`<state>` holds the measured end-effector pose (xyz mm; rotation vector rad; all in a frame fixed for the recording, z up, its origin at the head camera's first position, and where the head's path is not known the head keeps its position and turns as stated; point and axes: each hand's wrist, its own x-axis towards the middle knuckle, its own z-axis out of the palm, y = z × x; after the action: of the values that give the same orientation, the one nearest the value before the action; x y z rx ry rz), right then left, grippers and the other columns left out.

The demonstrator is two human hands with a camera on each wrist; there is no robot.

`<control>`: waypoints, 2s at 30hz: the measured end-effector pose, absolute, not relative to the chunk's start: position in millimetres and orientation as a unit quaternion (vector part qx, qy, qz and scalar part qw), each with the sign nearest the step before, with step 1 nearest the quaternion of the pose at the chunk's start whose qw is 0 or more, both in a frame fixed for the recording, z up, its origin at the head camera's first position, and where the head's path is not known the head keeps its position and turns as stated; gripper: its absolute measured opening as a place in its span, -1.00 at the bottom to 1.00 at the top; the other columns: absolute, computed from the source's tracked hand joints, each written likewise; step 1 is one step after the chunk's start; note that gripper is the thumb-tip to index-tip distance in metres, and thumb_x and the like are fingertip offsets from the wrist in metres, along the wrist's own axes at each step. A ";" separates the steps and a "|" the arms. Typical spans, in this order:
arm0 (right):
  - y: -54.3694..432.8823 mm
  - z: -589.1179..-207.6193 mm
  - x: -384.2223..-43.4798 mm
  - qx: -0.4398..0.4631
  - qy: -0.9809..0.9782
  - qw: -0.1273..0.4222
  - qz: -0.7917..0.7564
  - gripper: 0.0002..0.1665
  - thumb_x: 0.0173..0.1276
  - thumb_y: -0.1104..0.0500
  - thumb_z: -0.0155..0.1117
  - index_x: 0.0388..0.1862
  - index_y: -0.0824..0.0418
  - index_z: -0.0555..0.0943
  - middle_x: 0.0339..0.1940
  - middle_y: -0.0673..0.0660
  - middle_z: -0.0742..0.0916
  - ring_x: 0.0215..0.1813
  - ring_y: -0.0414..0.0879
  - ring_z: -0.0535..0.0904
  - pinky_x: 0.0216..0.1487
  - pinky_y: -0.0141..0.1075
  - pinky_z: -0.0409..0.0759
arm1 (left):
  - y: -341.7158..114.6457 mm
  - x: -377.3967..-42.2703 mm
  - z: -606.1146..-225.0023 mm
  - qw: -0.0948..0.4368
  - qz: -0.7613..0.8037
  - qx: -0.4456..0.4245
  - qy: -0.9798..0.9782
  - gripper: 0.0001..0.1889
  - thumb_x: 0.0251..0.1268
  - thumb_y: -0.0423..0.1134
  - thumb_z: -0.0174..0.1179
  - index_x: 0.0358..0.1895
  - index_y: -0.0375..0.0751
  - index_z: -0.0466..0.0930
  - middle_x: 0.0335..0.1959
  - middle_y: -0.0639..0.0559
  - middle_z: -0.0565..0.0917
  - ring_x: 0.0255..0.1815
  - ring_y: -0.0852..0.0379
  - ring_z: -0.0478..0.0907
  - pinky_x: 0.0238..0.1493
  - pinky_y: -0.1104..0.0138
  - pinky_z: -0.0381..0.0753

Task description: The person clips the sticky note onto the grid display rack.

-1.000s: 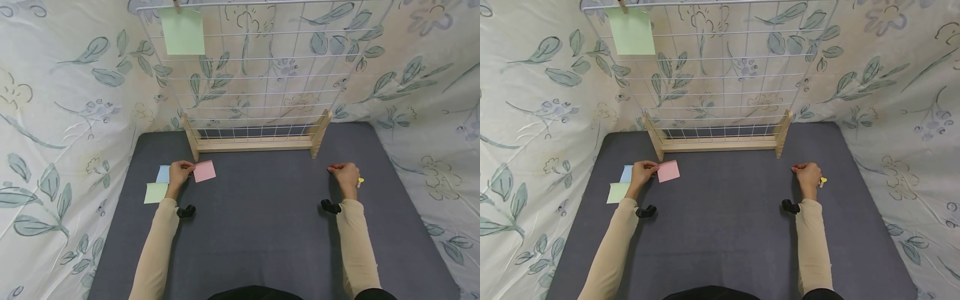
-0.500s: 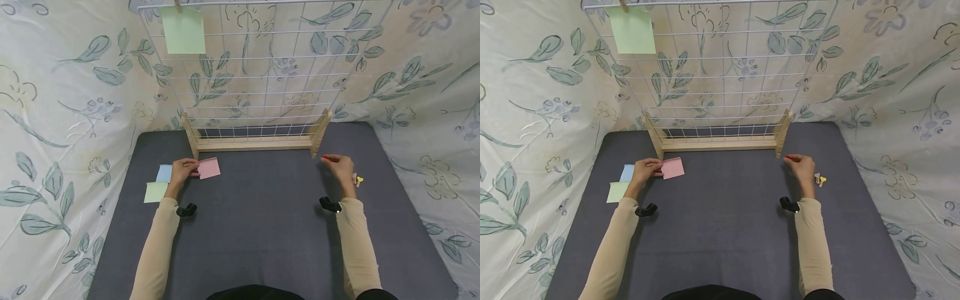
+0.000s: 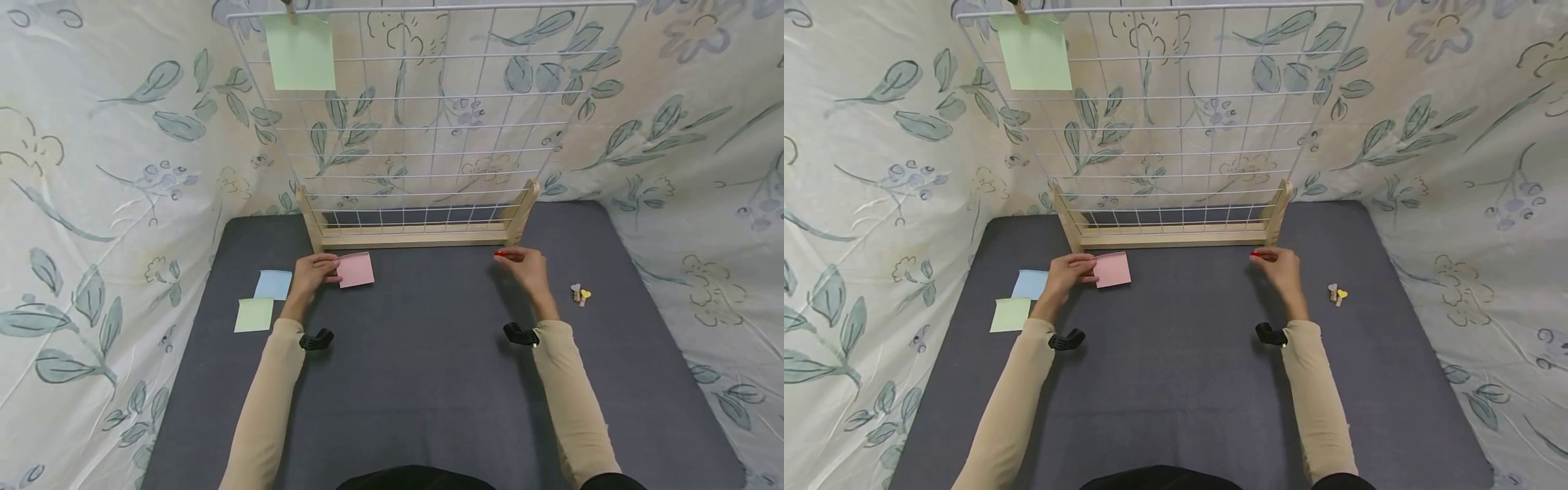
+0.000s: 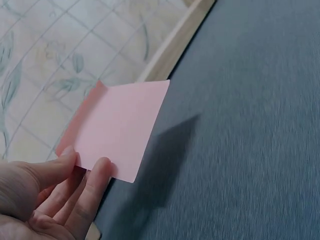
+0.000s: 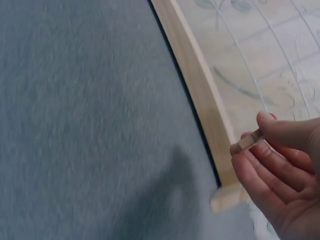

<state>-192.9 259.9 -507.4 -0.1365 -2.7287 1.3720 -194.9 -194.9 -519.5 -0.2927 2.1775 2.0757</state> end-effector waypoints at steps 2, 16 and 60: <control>253.2 -503.9 -194.9 -0.030 -0.891 0.041 0.451 -0.68 0.33 0.14 0.40 -0.09 0.38 0.71 -0.20 0.34 0.76 -0.39 -0.32 0.65 -0.44 -0.63 0.55 | -189.6 -196.5 -517.9 0.059 0.687 -0.098 0.718 -0.77 0.34 -0.47 0.21 0.00 -0.54 0.58 -0.28 -0.15 0.72 -0.42 0.17 0.70 -0.21 0.18 0.79; 215.0 -476.4 -209.6 0.032 -0.883 0.059 0.465 -0.71 0.34 0.17 0.38 -0.07 0.36 0.71 -0.18 0.31 0.77 -0.35 -0.37 0.62 -0.33 -0.61 0.54 | -164.6 -203.4 -499.6 0.035 0.681 -0.085 0.727 -0.74 0.33 -0.40 0.24 -0.02 -0.54 0.61 -0.15 -0.33 0.69 -0.37 0.18 0.69 -0.25 0.27 0.79; 138.4 -332.1 -247.3 0.149 -0.852 0.148 0.480 -0.73 0.31 0.17 0.41 -0.10 0.31 0.74 -0.16 0.20 0.78 -0.16 -0.03 0.73 -0.11 -0.42 0.70 | -117.1 -233.4 -369.0 -0.057 0.699 0.027 0.712 -0.75 0.38 -0.30 0.22 -0.04 -0.44 0.64 -0.21 -0.21 0.67 -0.29 0.06 0.68 -0.22 0.21 0.80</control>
<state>-247.3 138.4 -332.1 0.4277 -2.4493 1.3810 -233.4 -117.1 -369.0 0.0895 2.3230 2.2788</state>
